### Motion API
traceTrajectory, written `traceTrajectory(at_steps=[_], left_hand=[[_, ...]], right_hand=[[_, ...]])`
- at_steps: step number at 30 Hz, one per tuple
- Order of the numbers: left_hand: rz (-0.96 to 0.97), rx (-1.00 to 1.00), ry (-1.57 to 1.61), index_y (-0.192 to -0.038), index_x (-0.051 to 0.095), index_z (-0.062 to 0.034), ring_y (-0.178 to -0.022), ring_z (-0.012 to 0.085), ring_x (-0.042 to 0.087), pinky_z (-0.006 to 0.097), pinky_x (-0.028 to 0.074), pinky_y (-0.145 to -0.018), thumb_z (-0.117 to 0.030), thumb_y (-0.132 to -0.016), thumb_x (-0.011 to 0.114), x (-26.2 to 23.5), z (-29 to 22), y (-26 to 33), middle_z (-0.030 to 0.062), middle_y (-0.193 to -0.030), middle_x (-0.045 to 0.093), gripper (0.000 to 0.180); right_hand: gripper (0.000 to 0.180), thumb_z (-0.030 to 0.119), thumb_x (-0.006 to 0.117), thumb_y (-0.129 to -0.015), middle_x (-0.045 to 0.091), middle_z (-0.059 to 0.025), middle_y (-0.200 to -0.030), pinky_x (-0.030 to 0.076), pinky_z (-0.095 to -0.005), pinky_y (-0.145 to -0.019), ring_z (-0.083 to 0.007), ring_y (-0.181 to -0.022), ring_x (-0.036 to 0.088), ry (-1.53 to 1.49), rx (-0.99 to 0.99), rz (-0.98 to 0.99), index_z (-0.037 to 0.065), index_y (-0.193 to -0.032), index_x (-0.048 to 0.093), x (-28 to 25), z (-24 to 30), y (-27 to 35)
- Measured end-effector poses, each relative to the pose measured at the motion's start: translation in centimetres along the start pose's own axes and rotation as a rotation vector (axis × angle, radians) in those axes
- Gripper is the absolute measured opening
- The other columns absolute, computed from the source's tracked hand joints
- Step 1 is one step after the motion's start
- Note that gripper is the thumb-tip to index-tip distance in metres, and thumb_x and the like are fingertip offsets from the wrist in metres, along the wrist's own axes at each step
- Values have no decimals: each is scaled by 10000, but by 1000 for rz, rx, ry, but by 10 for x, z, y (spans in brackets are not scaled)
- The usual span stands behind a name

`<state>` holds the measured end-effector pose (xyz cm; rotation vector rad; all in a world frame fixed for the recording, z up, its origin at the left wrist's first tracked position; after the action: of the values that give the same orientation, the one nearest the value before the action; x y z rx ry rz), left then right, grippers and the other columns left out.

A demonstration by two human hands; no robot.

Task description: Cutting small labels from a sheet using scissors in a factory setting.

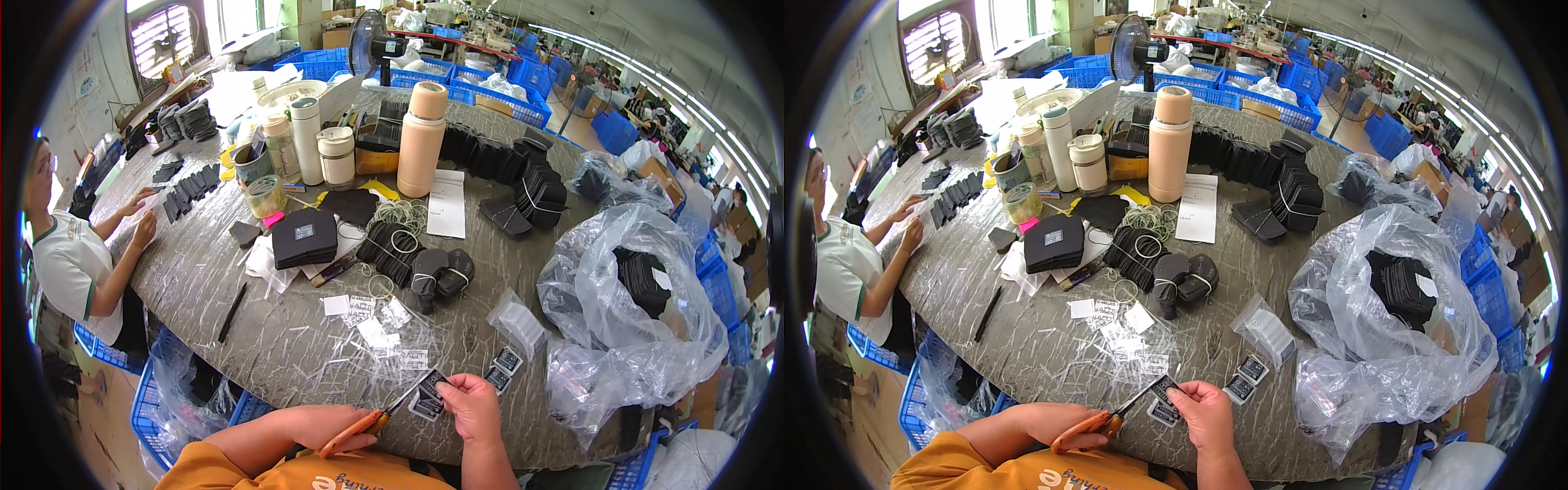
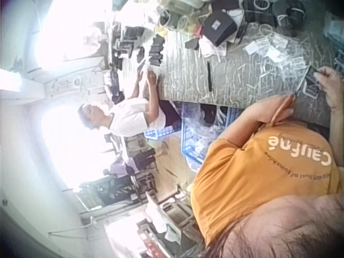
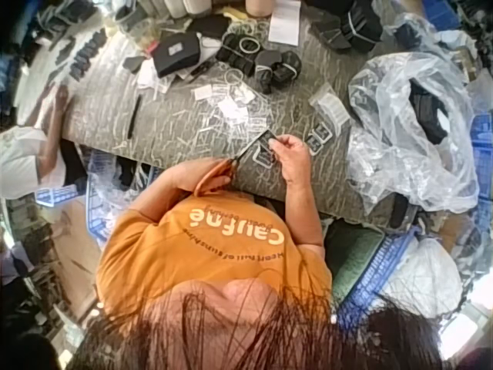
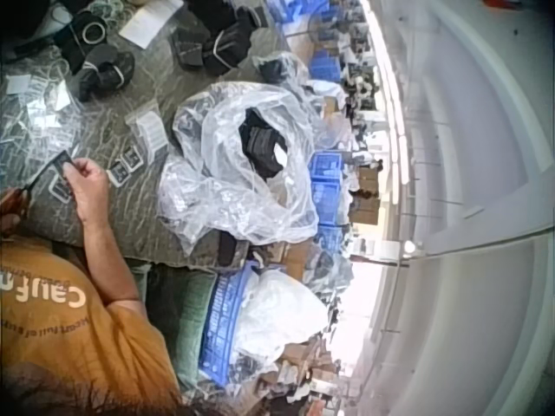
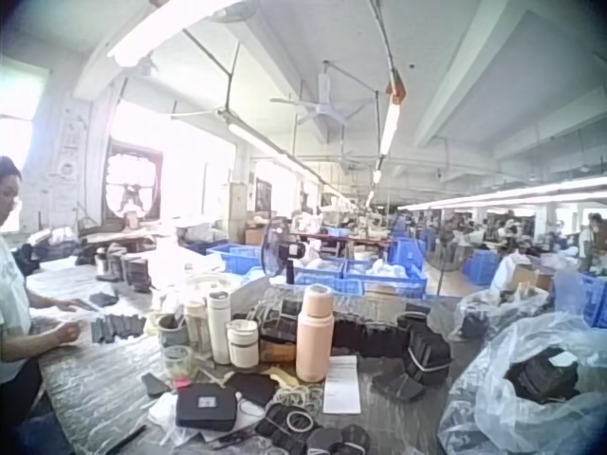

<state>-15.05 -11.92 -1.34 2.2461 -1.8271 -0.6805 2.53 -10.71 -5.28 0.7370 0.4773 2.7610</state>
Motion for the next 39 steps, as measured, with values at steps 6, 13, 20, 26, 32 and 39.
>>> traceTrajectory(at_steps=[6,13,20,26,32,39], left_hand=[[-41,34,4,-902,454,18,-630,382,525,422,398,-579,-273,-917,471,-3,-2,1,213,-703,547,291],[-46,46,16,-929,468,13,-648,360,537,409,407,-591,-261,-912,482,-4,-6,3,193,-714,554,275],[-158,75,130,-948,516,-10,-524,195,496,322,393,-498,-280,-912,515,-10,-11,6,96,-616,531,272],[-192,-149,344,-942,533,-26,-513,130,545,276,420,-489,-262,-890,532,-11,12,10,34,-616,573,241],[-481,-117,523,-928,530,-1,-549,107,558,240,438,-489,-164,-873,551,-36,32,20,28,-643,581,174],[-433,-163,543,-954,554,5,-576,91,546,240,426,-509,-180,-869,579,-31,28,13,22,-662,586,205]], right_hand=[[98,-4,694,-762,619,-19,-688,396,-151,-485,-37,-537,521,13,15,-16,-9,-816,612,1,1,1],[99,-1,697,-760,616,-13,-674,376,-147,-465,-30,-513,504,-8,17,-3,-4,-810,611,1,-1,-1],[99,5,700,-761,601,-1,-656,357,-146,-452,-23,-491,479,-23,24,7,-5,-808,612,0,-1,-3],[118,27,704,-766,599,-1,-660,417,-172,-520,-43,-557,519,234,-61,-59,-25,-834,623,-12,8,4],[155,1,723,-724,611,-22,-700,443,-196,-565,-61,-611,542,509,-272,-351,-31,-829,614,-90,47,19],[261,13,738,-704,609,-49,-686,422,-225,-552,-82,-586,537,585,-274,-397,-8,-888,555,-117,59,3]])
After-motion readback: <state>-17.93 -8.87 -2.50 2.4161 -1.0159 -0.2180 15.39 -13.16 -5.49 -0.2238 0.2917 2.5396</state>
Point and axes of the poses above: each hand's wrist, its own y-axis away from the middle knuckle, its own x-axis out of the palm, z = x × y, the point moved 9 cm from there along -y, towards the middle knuckle
